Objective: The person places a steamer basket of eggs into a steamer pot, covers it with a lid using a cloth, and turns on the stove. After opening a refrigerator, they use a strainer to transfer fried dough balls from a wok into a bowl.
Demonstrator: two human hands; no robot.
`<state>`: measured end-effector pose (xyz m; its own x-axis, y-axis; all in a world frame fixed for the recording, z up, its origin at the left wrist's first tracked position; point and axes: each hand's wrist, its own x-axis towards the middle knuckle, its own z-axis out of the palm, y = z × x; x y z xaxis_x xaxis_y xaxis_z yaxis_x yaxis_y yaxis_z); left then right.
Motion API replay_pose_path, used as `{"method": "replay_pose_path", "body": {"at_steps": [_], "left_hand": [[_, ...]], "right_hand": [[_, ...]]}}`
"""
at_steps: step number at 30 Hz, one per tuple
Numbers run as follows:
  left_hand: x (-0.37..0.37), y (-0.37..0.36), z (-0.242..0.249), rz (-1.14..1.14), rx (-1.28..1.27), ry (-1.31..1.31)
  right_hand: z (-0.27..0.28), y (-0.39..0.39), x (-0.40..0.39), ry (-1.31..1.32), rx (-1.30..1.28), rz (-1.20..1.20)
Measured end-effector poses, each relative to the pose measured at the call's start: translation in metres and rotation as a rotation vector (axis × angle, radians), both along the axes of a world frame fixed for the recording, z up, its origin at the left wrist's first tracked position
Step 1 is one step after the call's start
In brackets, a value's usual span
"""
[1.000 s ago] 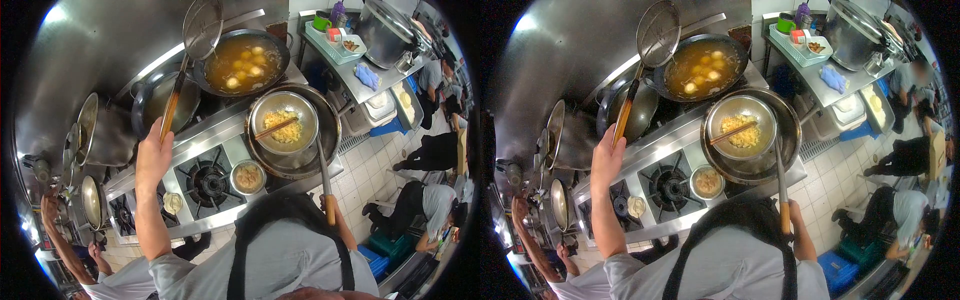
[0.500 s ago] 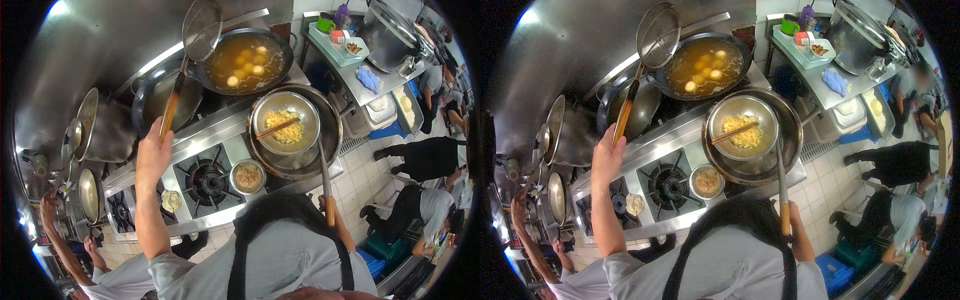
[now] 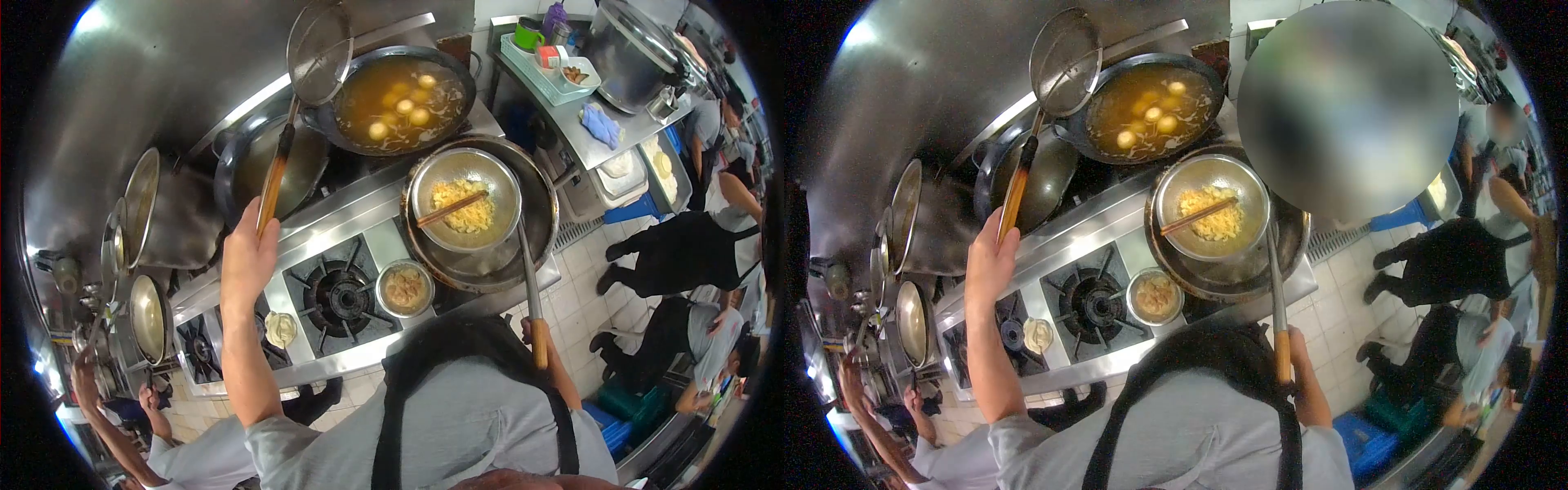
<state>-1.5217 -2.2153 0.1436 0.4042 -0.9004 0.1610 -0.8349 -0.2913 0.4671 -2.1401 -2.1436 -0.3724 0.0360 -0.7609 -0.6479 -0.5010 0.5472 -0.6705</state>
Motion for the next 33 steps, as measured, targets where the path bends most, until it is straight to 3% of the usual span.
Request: {"method": "replay_pose_path", "body": {"at_steps": [5,7,8,10,12,15,21,25,33], "left_hand": [[0.011,0.011,-0.010,-0.042,-0.033,0.202],[0.009,0.016,-0.011,-0.012,0.012,0.339],[0.006,0.021,-0.009,0.036,0.037,0.418],[-0.003,0.028,-0.004,0.040,0.070,0.407],[-0.002,0.030,-0.006,0.046,0.037,0.508],[-0.008,0.033,-0.002,0.111,0.039,0.540],[-0.039,0.032,0.019,0.094,0.088,0.425],[-0.043,0.033,0.031,0.117,0.115,0.334],[-0.053,0.026,0.041,0.133,0.087,0.479]], "right_hand": [[0.019,-0.008,0.016,-0.055,-0.008,-0.163],[0.062,-0.019,0.032,-0.016,-0.137,-0.004],[0.036,-0.017,0.028,0.069,-0.269,0.035],[0.092,-0.032,0.047,0.019,-0.136,-0.004],[0.099,-0.037,0.053,-0.096,-0.040,-0.122],[0.072,-0.037,0.052,-0.211,0.003,-0.210],[0.038,-0.037,0.050,-0.192,-0.007,-0.218],[0.039,-0.048,0.059,-0.286,0.010,-0.200],[0.013,-0.055,0.064,-0.385,0.039,-0.193]]}}
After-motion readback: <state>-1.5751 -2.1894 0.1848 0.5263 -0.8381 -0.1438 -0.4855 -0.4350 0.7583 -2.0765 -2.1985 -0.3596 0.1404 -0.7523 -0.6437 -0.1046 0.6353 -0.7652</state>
